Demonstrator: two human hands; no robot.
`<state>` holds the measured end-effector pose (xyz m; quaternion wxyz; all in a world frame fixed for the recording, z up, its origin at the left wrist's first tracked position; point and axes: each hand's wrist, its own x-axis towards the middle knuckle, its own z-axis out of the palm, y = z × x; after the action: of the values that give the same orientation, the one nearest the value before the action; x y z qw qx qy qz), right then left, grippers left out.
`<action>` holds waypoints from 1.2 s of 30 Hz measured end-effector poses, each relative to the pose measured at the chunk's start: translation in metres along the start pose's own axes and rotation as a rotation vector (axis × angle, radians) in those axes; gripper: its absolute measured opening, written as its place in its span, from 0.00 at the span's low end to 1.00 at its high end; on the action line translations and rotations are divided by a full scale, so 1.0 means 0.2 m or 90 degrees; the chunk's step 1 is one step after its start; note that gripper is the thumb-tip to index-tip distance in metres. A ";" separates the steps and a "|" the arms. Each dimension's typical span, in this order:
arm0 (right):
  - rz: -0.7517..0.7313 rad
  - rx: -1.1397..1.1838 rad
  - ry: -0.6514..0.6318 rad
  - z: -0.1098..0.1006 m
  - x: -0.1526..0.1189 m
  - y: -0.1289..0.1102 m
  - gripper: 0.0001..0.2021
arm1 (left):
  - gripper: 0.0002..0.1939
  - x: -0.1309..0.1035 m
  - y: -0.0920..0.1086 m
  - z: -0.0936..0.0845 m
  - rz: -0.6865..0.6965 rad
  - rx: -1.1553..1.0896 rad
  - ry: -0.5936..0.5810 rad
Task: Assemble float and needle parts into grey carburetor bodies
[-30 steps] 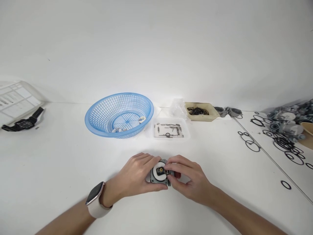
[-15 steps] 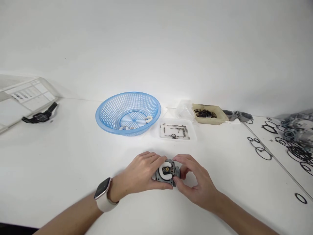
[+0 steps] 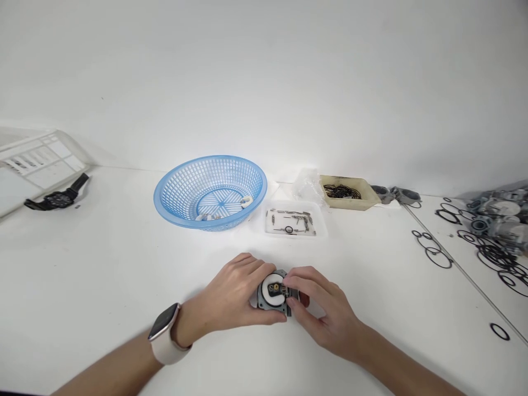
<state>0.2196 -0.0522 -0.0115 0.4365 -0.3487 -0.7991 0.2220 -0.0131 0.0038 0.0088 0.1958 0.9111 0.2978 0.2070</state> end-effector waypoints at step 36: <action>-0.060 -0.073 0.012 -0.02 0.05 -0.03 0.09 | 0.28 0.00 0.01 -0.02 0.011 0.051 -0.026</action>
<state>0.2176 -0.0481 0.0007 0.4334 -0.3370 -0.8220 0.1514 -0.0147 0.0028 0.0134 0.1633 0.9248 0.2938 0.1780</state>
